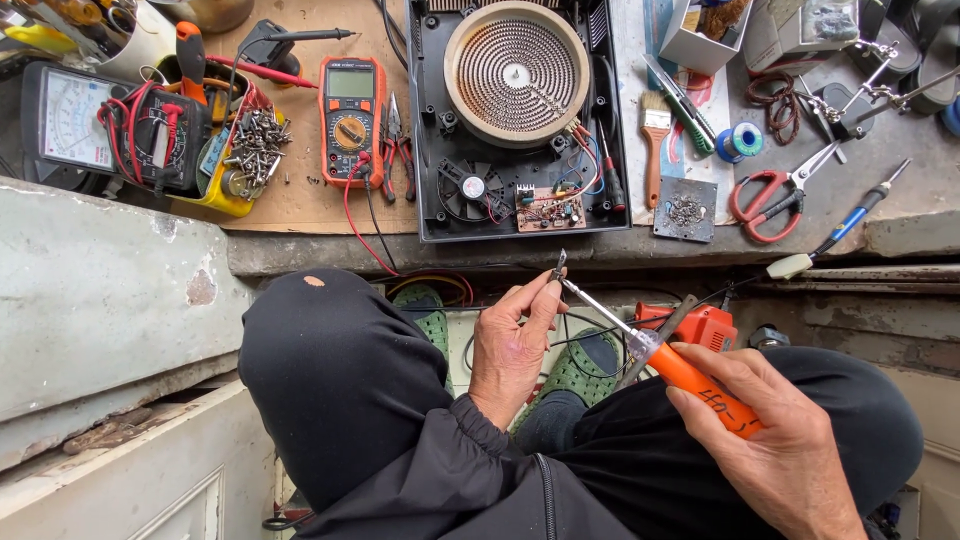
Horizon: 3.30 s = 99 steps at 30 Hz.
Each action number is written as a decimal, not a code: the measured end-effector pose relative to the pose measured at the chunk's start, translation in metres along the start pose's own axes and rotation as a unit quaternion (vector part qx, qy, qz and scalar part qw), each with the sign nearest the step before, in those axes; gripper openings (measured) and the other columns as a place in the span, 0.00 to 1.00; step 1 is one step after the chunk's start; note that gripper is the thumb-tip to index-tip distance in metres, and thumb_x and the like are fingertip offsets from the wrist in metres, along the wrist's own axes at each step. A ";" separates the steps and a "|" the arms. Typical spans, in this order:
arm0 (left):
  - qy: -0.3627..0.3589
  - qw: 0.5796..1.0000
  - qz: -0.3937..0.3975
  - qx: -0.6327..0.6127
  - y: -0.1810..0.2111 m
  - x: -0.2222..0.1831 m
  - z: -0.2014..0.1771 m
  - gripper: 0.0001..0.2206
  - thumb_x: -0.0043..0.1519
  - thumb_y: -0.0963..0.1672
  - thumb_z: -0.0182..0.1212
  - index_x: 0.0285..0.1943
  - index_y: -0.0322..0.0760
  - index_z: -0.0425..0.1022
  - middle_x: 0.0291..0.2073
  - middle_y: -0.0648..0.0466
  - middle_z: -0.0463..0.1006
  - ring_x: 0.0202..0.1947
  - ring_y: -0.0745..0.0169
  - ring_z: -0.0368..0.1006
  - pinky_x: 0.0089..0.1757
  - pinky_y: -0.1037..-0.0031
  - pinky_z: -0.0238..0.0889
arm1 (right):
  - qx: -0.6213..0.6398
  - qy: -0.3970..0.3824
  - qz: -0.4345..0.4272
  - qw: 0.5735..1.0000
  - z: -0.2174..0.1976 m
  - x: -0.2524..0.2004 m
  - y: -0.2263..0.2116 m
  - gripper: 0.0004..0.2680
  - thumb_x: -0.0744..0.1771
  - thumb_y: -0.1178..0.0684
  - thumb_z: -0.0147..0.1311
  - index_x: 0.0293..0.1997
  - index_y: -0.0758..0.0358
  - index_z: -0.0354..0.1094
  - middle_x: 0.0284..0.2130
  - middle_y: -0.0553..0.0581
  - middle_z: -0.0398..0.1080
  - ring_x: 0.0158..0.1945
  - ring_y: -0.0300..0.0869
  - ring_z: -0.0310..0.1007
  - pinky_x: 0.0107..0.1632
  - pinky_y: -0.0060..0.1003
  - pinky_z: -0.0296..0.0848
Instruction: Filing a small metal component and using a soldering iron to perform a repair on an electronic device.
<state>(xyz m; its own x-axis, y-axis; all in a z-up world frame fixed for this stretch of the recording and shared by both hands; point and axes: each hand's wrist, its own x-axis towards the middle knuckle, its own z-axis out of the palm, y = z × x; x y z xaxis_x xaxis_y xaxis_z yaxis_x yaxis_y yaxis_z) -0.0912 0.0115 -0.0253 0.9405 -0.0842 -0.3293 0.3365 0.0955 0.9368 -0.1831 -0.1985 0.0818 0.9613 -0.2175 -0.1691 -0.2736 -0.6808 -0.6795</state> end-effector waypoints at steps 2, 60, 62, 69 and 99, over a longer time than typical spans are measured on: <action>0.002 1.000 0.016 0.008 -0.002 0.000 0.000 0.17 0.69 0.45 0.64 0.64 0.37 0.87 0.33 0.58 0.82 0.32 0.72 0.74 0.34 0.80 0.67 | -0.046 0.001 -0.038 0.998 -0.006 0.005 -0.011 0.18 0.61 0.61 0.70 0.58 0.62 0.82 0.42 0.52 0.79 0.29 0.36 0.72 0.31 0.31 0.70; 0.076 0.974 0.176 0.123 -0.016 -0.006 0.005 0.14 0.71 0.41 0.61 0.64 0.36 0.83 0.34 0.59 0.80 0.26 0.72 0.67 0.29 0.78 0.63 | -0.124 -0.052 -0.071 0.988 -0.012 0.036 -0.024 0.19 0.60 0.58 0.72 0.57 0.62 0.82 0.47 0.53 0.88 0.32 0.36 0.84 0.35 0.34 0.82; 0.065 0.981 0.160 0.085 -0.014 -0.005 0.004 0.14 0.71 0.41 0.61 0.63 0.34 0.84 0.36 0.57 0.82 0.31 0.70 0.74 0.33 0.78 0.67 | -0.125 -0.058 -0.085 0.987 -0.014 0.037 -0.028 0.19 0.60 0.58 0.72 0.57 0.61 0.82 0.47 0.50 0.88 0.34 0.37 0.85 0.36 0.34 0.82; 0.094 0.980 -0.083 -0.156 0.006 0.015 -0.014 0.22 0.71 0.42 0.58 0.76 0.34 0.75 0.38 0.48 0.81 0.27 0.68 0.67 0.28 0.76 0.65 | -0.110 0.018 0.035 0.993 -0.033 0.060 -0.030 0.18 0.64 0.51 0.68 0.61 0.60 0.80 0.48 0.49 0.89 0.41 0.39 0.90 0.44 0.36 0.84; 0.036 0.940 -0.119 -0.317 0.021 0.024 -0.008 0.17 0.68 0.40 0.64 0.65 0.29 0.77 0.53 0.43 0.82 0.48 0.56 0.79 0.52 0.66 0.78 | 0.388 -0.040 0.184 0.902 0.126 0.034 0.000 0.15 0.70 0.57 0.58 0.64 0.70 0.80 0.30 0.60 0.79 0.23 0.37 0.63 0.24 0.31 0.59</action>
<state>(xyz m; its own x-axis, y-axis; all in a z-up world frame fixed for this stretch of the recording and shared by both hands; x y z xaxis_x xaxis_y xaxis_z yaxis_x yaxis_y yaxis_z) -0.0613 0.0192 -0.0139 0.8274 -0.1122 -0.5503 0.4776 0.6562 0.5843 -0.1466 -0.1172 -0.0138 0.8180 -0.2562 -0.5150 -0.4993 0.1285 -0.8569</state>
